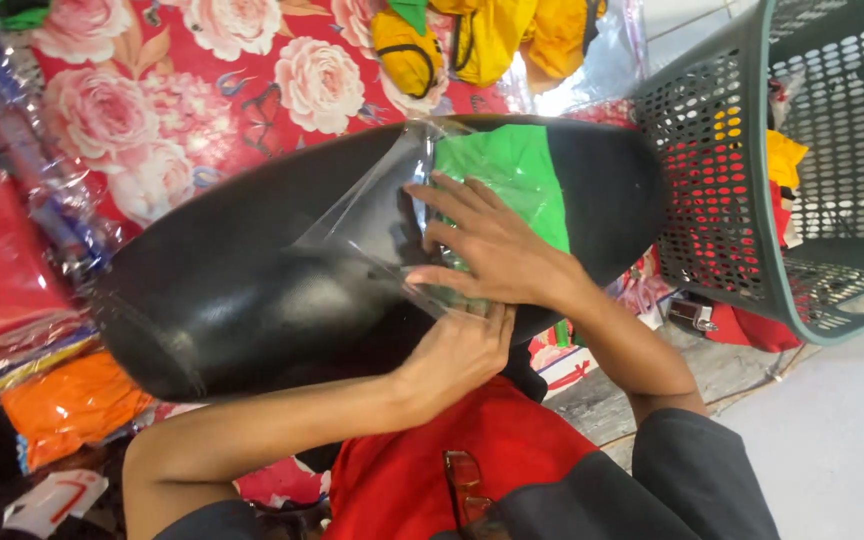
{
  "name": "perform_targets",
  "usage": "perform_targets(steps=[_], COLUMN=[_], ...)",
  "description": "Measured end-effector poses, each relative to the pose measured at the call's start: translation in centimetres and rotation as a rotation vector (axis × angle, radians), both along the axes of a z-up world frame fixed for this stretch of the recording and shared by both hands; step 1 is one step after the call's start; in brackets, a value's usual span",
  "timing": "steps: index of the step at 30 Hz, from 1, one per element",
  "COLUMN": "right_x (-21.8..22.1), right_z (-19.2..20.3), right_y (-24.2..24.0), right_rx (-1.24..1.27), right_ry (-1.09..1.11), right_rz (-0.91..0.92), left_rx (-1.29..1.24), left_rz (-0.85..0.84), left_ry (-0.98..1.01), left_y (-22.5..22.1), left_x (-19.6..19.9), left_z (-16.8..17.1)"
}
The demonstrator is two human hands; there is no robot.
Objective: Fitting fabric seat covers onto a mold for shaping and then packaging them into plastic bags.
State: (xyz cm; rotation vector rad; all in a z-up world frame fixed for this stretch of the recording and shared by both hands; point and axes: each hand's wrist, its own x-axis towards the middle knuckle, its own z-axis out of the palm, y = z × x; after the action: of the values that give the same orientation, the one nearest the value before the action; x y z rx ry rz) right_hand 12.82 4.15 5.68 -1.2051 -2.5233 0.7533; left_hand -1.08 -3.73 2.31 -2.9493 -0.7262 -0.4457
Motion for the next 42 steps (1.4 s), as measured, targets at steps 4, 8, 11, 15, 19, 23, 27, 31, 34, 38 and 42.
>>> perform_targets(steps=[4,8,11,15,19,23,27,31,34,38,42], right_x=[-1.0,-1.8,-2.3,-2.7,-2.0,2.6,8.9,10.8,10.6,10.7,14.7], right_z=[-2.1,-3.9,-4.7,-4.5,-3.2,-1.9,-4.3,-6.6,-7.5,-6.0,-8.0], right_y=[-1.6,-3.1,-3.7,-3.9,-3.3,0.7,4.9,7.4,8.3,8.9,11.4], right_rx=[0.025,0.166,0.264,0.193,0.167,0.337,0.252,-0.103,-0.079,-0.239,-0.199], right_ry=[-0.186,-0.313,-0.462,-0.436,-0.33,-0.142,-0.221,0.165,0.31,0.481,0.57], right_rz=[0.01,0.009,0.007,-0.004,-0.007,-0.178,-0.468,-0.312,-0.253,-0.456,-0.625], left_rx=[-0.112,-0.317,-0.848,-0.337,-0.145,-0.204,-0.251,-0.269,-0.228,-0.254,-0.194], left_rz=[0.091,-0.088,-0.277,0.425,0.921,0.902,0.878,0.899,0.896,0.912,0.887], left_ry=[0.389,0.208,-0.1,-0.338,-0.166,-0.19,-0.337,-0.375,-0.36,-0.36,-0.346], left_y=[-3.5,-3.4,-1.9,-0.3,0.8,0.4,0.3,0.0,-0.2,-0.4,-0.3], left_x=[-1.4,-5.3,-8.5,-12.2,-14.8,-15.1,-15.0,-14.7,-14.9,-14.7,-15.0], left_z=[0.9,3.1,6.0,6.2,3.1,2.5,2.2,1.7,1.1,0.9,0.1])
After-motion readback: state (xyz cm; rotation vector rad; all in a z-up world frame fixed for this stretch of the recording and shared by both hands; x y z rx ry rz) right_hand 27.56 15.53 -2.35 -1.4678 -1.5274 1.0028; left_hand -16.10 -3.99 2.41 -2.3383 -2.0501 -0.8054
